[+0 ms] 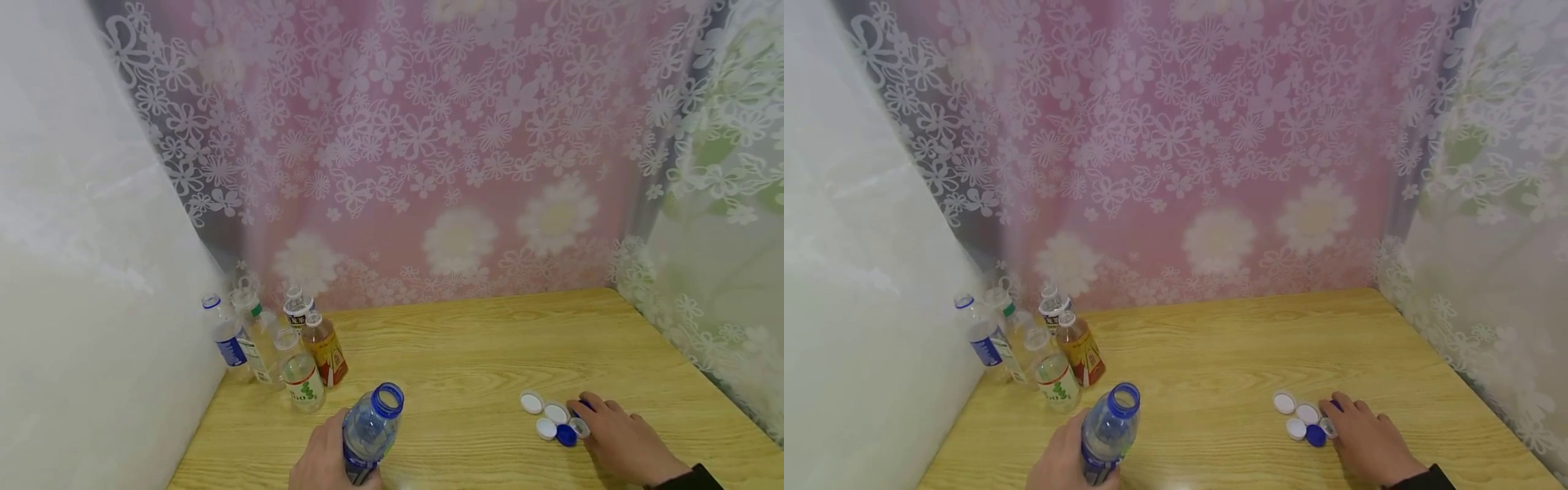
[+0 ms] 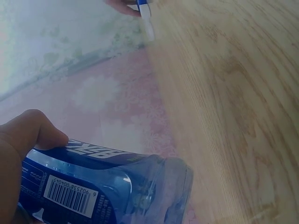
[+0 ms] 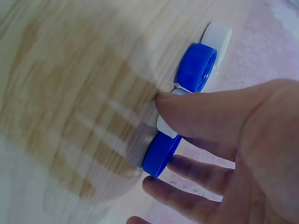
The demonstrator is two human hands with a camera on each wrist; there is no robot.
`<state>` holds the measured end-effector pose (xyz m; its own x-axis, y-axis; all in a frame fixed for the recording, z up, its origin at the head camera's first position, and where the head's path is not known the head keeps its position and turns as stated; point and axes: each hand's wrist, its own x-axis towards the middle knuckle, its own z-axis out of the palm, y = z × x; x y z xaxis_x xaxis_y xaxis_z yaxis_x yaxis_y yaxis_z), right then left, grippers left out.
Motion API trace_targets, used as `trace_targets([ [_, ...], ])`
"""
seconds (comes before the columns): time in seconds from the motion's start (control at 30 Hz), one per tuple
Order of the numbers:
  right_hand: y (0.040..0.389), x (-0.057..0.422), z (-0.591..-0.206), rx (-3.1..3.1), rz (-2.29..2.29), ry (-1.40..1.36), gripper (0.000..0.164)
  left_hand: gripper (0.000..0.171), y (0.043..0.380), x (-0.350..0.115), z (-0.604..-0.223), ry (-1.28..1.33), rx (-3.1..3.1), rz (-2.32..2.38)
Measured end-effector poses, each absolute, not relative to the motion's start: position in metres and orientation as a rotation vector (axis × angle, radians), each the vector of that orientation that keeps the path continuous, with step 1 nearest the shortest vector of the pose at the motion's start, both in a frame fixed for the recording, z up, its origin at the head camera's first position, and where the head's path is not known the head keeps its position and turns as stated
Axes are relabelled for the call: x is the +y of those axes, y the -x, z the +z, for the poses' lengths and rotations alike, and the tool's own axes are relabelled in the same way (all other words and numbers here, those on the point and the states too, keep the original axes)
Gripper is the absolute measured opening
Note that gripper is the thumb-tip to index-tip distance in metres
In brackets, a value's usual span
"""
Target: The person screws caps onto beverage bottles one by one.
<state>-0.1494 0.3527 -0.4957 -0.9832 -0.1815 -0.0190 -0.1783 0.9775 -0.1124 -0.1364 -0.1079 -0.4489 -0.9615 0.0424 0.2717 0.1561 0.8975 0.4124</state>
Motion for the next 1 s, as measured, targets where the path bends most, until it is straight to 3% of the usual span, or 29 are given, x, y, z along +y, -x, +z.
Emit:
trace_targets([
  [1.0, 0.158, 0.352, -0.494, 3.124, -0.124, 0.301, 0.034, 0.088, 0.137, -0.109, -0.448, 0.191, -2.841, -0.669],
])
